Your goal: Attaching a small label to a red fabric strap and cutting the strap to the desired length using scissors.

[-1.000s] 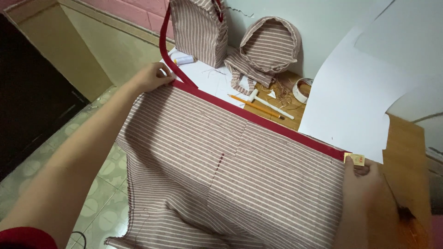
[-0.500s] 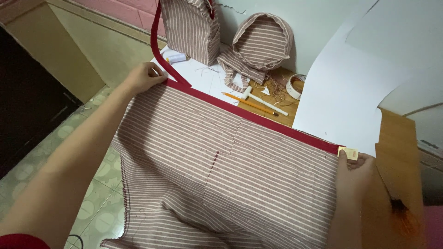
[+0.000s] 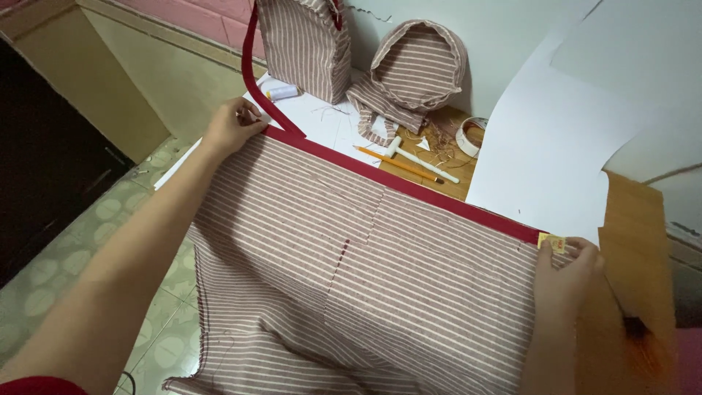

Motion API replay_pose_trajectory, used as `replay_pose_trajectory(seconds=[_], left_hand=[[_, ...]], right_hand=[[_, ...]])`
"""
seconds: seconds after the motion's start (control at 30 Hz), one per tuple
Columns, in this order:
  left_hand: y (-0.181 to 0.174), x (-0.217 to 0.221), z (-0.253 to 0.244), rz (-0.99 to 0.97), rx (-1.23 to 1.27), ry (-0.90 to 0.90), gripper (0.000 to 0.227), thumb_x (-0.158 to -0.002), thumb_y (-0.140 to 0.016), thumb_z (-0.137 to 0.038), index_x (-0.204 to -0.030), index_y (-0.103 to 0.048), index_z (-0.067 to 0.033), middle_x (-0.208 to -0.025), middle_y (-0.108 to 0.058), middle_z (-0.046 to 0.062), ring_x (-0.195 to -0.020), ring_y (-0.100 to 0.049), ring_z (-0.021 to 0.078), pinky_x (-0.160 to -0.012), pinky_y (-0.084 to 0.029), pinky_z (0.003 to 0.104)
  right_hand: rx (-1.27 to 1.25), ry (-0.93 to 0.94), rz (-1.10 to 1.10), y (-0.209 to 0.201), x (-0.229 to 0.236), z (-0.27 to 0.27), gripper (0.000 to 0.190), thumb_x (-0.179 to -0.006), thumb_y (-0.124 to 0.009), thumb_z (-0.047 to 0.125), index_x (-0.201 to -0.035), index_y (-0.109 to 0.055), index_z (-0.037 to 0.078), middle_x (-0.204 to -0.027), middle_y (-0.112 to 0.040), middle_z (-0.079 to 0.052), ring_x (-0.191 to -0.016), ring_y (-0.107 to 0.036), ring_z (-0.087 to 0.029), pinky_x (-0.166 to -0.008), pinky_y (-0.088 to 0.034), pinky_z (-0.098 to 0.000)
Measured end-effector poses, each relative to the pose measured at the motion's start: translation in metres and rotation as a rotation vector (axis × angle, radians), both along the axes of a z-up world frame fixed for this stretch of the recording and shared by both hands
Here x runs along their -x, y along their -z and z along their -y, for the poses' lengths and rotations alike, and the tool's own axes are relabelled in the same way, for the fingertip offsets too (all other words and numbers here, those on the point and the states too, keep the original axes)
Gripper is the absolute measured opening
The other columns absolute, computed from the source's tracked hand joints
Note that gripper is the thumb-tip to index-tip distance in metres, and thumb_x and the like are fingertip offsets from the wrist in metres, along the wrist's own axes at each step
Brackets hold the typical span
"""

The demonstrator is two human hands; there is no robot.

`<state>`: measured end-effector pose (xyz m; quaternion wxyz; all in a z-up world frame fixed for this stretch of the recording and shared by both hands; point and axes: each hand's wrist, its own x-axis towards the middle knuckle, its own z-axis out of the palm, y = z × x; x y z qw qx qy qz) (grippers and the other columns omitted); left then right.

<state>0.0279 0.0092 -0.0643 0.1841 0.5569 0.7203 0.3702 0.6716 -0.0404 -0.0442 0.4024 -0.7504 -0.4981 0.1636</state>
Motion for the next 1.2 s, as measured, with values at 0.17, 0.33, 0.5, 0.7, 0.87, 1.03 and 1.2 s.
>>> replay_pose_trajectory(seconds=[0.17, 0.33, 0.5, 0.7, 0.87, 1.03, 1.2], left_hand=[[-0.015, -0.016, 0.014, -0.054, 0.049, -0.158, 0.018, -0.097, -0.089, -0.033, -0.091, -0.074, -0.0245, -0.093, -0.075, -0.009, -0.087, -0.065, 0.0092, -0.077, -0.047, 0.034], [-0.016, -0.019, 0.018, -0.031, 0.073, -0.159, 0.012, -0.098, -0.087, -0.038, -0.098, -0.083, -0.0266, -0.09, -0.075, -0.009, -0.087, -0.062, 0.0094, -0.086, -0.041, 0.036], [-0.008, -0.017, 0.019, -0.08, 0.029, -0.14, 0.021, -0.099, -0.085, -0.038, -0.11, -0.085, -0.0208, -0.104, -0.079, 0.0, -0.092, -0.066, 0.0153, -0.081, -0.051, 0.036], [0.006, -0.008, 0.018, -0.202, -0.075, -0.099, 0.024, -0.101, -0.082, -0.041, -0.11, -0.085, -0.0193, -0.11, -0.078, 0.005, -0.096, -0.069, 0.0231, -0.086, -0.055, 0.041], [-0.001, -0.015, 0.028, -0.117, -0.106, -0.085, 0.016, -0.104, -0.083, -0.034, -0.109, -0.084, -0.019, -0.105, -0.078, 0.002, -0.089, -0.065, 0.0179, -0.079, -0.051, 0.036], [0.012, -0.007, 0.022, -0.117, -0.185, -0.098, 0.022, -0.104, -0.086, -0.037, -0.113, -0.081, -0.0179, -0.097, -0.073, 0.001, -0.08, -0.062, 0.017, -0.073, -0.047, 0.036], [0.033, -0.003, 0.026, -0.438, -0.401, -0.181, 0.017, -0.111, -0.075, -0.023, -0.127, -0.076, -0.0167, -0.122, -0.075, 0.016, -0.111, -0.071, 0.0437, -0.095, -0.05, 0.056]], right_hand=[[0.033, -0.019, 0.057, -0.006, 0.004, 0.005, 0.026, -0.114, -0.069, 0.017, -0.132, -0.061, 0.001, -0.149, -0.044, -0.018, -0.119, -0.061, -0.038, -0.096, -0.057, -0.0509], [-0.048, -0.024, 0.219, 0.02, -0.015, -0.006, 0.03, -0.114, -0.07, 0.025, -0.134, -0.07, 0.003, -0.143, -0.051, -0.021, -0.116, -0.059, -0.04, -0.09, -0.054, -0.0538], [-0.034, -0.065, 0.048, 0.004, -0.004, 0.001, 0.033, -0.116, -0.066, 0.017, -0.142, -0.061, -0.004, -0.148, -0.041, -0.021, -0.126, -0.057, -0.041, -0.106, -0.05, -0.0544], [0.035, -0.035, 0.019, -0.003, 0.001, 0.003, 0.043, -0.118, -0.06, 0.025, -0.148, -0.06, -0.006, -0.146, -0.04, -0.018, -0.127, -0.056, -0.039, -0.108, -0.049, -0.0538], [0.06, 0.004, -0.02, -0.011, 0.004, 0.004, 0.044, -0.121, -0.051, 0.025, -0.152, -0.057, -0.005, -0.145, -0.042, -0.018, -0.128, -0.056, -0.039, -0.11, -0.049, -0.0554], [0.082, 0.035, -0.077, -0.021, 0.006, 0.008, 0.044, -0.119, -0.036, 0.021, -0.15, -0.061, 0.004, -0.152, -0.044, -0.019, -0.131, -0.054, -0.038, -0.114, -0.043, -0.0547], [-0.25, -0.069, 0.069, 0.057, -0.032, -0.016, 0.034, -0.096, -0.076, 0.011, -0.129, -0.074, 0.004, -0.115, -0.069, -0.02, -0.107, -0.067, -0.037, -0.089, -0.052, -0.0467]])
